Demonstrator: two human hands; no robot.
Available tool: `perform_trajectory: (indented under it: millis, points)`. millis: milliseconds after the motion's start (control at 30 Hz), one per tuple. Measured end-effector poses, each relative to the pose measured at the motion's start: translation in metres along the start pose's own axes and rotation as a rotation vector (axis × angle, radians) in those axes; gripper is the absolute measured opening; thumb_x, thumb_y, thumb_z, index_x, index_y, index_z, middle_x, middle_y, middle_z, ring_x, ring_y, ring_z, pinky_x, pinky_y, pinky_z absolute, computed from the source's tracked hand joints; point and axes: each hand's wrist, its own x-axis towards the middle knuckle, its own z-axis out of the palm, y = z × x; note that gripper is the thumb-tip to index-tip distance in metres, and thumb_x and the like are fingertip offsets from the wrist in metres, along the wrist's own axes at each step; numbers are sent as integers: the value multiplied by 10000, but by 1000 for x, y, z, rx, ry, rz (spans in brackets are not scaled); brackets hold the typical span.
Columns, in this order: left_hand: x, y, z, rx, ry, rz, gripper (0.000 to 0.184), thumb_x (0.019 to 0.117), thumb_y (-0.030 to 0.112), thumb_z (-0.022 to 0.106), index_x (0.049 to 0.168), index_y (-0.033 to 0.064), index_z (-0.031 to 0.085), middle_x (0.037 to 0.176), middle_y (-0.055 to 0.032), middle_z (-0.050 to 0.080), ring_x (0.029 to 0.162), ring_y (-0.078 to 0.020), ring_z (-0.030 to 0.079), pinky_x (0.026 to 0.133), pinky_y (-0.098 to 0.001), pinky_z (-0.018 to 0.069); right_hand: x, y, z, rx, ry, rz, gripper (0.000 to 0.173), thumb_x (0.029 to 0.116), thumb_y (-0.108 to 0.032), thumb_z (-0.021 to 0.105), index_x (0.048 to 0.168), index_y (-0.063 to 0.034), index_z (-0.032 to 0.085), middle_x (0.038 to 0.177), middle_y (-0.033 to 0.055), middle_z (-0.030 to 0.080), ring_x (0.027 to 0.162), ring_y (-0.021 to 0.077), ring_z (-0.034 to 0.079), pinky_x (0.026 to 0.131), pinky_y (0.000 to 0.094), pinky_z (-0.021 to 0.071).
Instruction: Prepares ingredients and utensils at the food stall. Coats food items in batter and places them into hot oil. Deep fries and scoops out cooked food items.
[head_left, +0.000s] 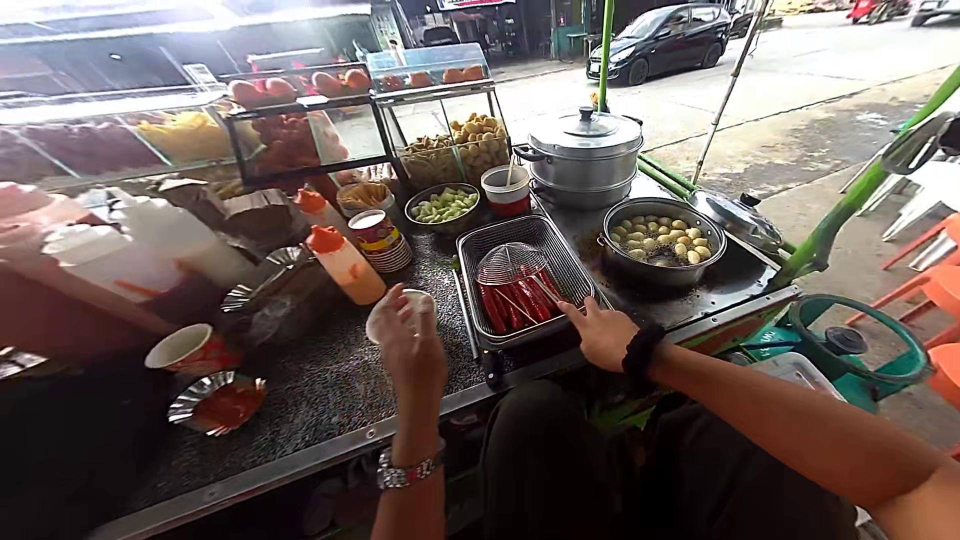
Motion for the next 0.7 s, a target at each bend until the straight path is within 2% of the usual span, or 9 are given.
perform_trajectory:
  millis: [100, 200, 267, 333, 433, 467, 533, 633, 700]
  points:
    - [-28, 28, 19, 55, -119, 132, 587, 1046, 346, 489, 1516, 8, 398, 1487, -251, 476, 1363, -361, 492, 1072, -525, 445, 3, 5, 3, 9, 81, 43, 731, 1000, 7, 464, 1651, -125, 159, 1506, 327, 403, 1133, 495, 622, 936, 593, 511]
    - [-57, 49, 35, 95, -201, 272, 573, 1022, 335, 540, 1468, -19, 477, 1448, -251, 513, 1345, -354, 510, 1067, -523, 455, -2, 13, -1, 4, 182, 55, 669, 1029, 4, 424, 1643, -92, 176, 1519, 308, 400, 1155, 470, 622, 950, 557, 518]
    - [-69, 52, 44, 103, -228, 338, 558, 1010, 351, 564, 1437, -6, 522, 1421, -245, 544, 1299, -345, 554, 1029, -507, 488, -8, 23, -5, 41, 311, 53, 556, 1049, -7, 414, 1592, -29, 299, 1479, 306, 435, 1113, 456, 642, 937, 543, 535]
    - [-75, 52, 52, 91, -240, 384, 544, 1006, 366, 573, 1413, 6, 550, 1380, -242, 570, 1238, -330, 597, 995, -483, 514, -13, 42, -11, 98, 486, 46, 437, 1053, -55, 474, 1478, 41, 439, 1401, 313, 499, 1047, 458, 670, 888, 559, 563]
    - [-80, 49, 58, 67, -240, 440, 516, 1009, 368, 573, 1390, 19, 579, 1312, -213, 613, 1170, -265, 634, 959, -415, 537, -23, 84, -26, 98, 742, 31, 369, 1044, -127, 559, 1328, 108, 549, 1277, 341, 586, 990, 496, 682, 824, 625, 566]
    - [-81, 49, 59, 60, -247, 451, 507, 1008, 364, 574, 1380, 20, 589, 1292, -201, 626, 1159, -245, 638, 956, -396, 537, -25, 103, -30, 75, 820, 23, 356, 1044, -136, 566, 1298, 113, 568, 1223, 348, 615, 982, 516, 679, 810, 651, 556]
    - [-82, 46, 61, 49, -268, 472, 480, 1007, 360, 576, 1349, 26, 614, 1261, -178, 650, 1148, -221, 641, 958, -378, 535, -32, 142, -37, 8, 920, 47, 369, 1062, -193, 555, 1319, 70, 583, 1119, 338, 664, 946, 538, 682, 765, 691, 539]
    - [-82, 46, 63, 54, -296, 503, 428, 1017, 362, 559, 1296, 53, 658, 1218, -131, 686, 1131, -219, 656, 968, -398, 537, -47, 191, -45, -71, 916, 206, 412, 1086, -310, 508, 1370, -23, 589, 1046, 334, 667, 863, 563, 666, 665, 713, 499]
    - [-83, 48, 67, 56, -320, 525, 397, 1021, 364, 550, 1242, 68, 695, 1187, -113, 706, 1114, -224, 667, 952, -418, 539, -56, 211, -47, -99, 864, 317, 418, 1089, -320, 500, 1343, -3, 602, 1075, 345, 664, 883, 568, 665, 687, 707, 495]
